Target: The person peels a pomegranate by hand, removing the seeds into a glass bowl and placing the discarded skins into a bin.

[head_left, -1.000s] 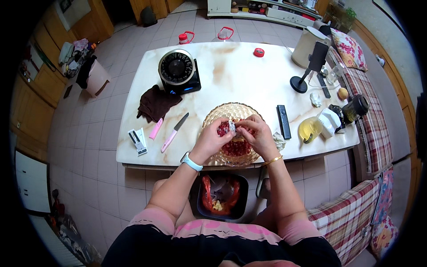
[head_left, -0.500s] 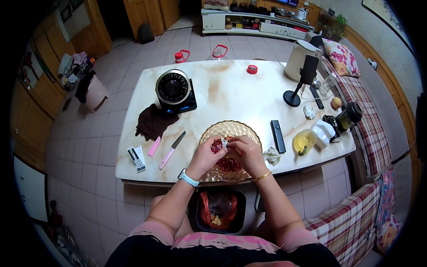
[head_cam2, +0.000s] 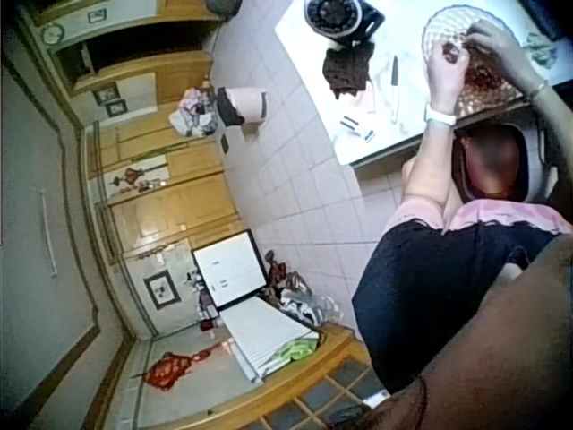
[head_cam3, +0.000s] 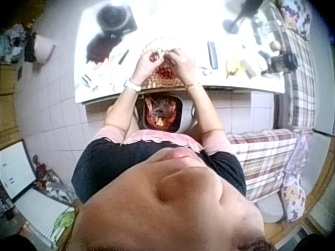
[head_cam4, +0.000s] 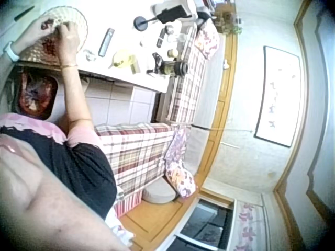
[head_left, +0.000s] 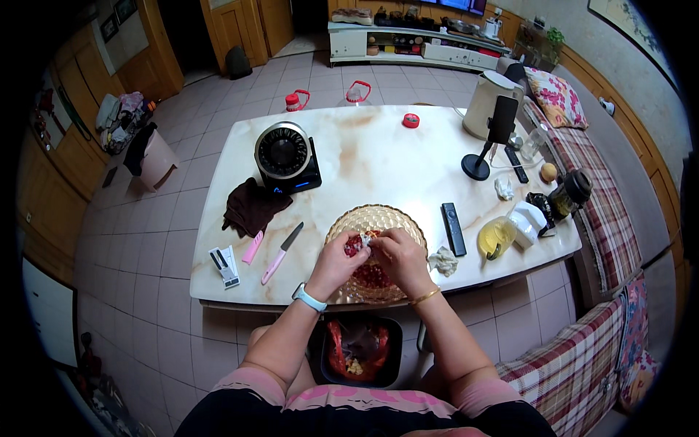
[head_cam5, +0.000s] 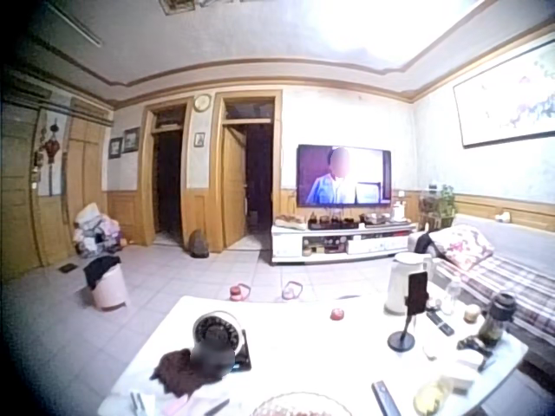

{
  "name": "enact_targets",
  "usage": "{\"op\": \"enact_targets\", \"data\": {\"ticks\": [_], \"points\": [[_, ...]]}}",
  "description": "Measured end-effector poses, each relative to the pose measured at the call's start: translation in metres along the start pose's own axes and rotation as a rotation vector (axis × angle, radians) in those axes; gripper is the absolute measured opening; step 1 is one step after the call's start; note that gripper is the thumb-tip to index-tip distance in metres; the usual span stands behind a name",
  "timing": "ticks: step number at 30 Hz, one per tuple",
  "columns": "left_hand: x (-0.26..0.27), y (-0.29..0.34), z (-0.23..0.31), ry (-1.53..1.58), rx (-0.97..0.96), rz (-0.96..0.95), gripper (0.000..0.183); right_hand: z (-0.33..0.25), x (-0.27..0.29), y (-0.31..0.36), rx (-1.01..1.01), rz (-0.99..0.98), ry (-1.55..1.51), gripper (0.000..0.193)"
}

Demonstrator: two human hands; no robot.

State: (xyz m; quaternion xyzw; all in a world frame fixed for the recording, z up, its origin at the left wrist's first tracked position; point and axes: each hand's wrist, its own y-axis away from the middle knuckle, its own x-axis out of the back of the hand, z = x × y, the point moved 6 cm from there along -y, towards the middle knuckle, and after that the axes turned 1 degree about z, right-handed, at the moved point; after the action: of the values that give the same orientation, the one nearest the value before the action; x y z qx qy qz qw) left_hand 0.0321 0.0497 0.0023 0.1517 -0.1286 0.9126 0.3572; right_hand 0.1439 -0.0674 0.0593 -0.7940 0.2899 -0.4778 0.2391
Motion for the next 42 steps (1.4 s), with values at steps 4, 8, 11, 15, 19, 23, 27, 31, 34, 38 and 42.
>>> {"op": "enact_targets", "data": {"ticks": [4,8,11,15,19,23,27,31,34,38,42], "points": [[0.001,-0.003,0.006,0.051,0.019,0.003,0.04,0.016,-0.004,0.002,-0.151,-0.02,-0.131,0.016],[0.013,-0.004,0.0,0.021,0.011,0.064,0.041,0.036,-0.001,0.006,-0.216,0.027,-0.145,0.015],[0.021,-0.006,-0.003,0.025,0.035,0.084,0.044,0.056,0.004,0.009,-0.322,-0.038,-0.095,0.012],[0.024,-0.009,-0.007,0.02,-0.001,0.079,0.045,0.064,0.008,0.011,-0.426,-0.1,-0.129,0.013],[0.017,-0.007,-0.004,0.054,0.017,0.022,0.042,0.05,0.01,0.006,-0.436,-0.08,-0.122,0.012],[0.009,-0.006,-0.003,0.123,0.019,-0.035,0.04,0.031,0.001,0.002,-0.321,-0.063,-0.256,0.019],[0.005,-0.001,0.009,0.137,-0.002,-0.08,0.041,0.023,-0.005,0.004,-0.275,-0.053,-0.09,0.025],[0.004,0.001,0.01,0.163,-0.071,-0.047,0.041,0.028,-0.01,0.007,-0.341,-0.08,-0.183,0.023],[0.004,0.002,0.013,0.148,-0.071,-0.064,0.041,0.035,-0.015,0.011,-0.376,-0.078,-0.231,0.022],[0.006,0.003,0.014,0.06,-0.068,-0.066,0.043,0.041,-0.021,0.014,-0.365,-0.042,-0.259,0.022],[0.003,0.003,0.017,0.028,-0.083,-0.094,0.043,0.059,-0.029,0.023,-0.585,-0.117,-0.508,0.027]]}}
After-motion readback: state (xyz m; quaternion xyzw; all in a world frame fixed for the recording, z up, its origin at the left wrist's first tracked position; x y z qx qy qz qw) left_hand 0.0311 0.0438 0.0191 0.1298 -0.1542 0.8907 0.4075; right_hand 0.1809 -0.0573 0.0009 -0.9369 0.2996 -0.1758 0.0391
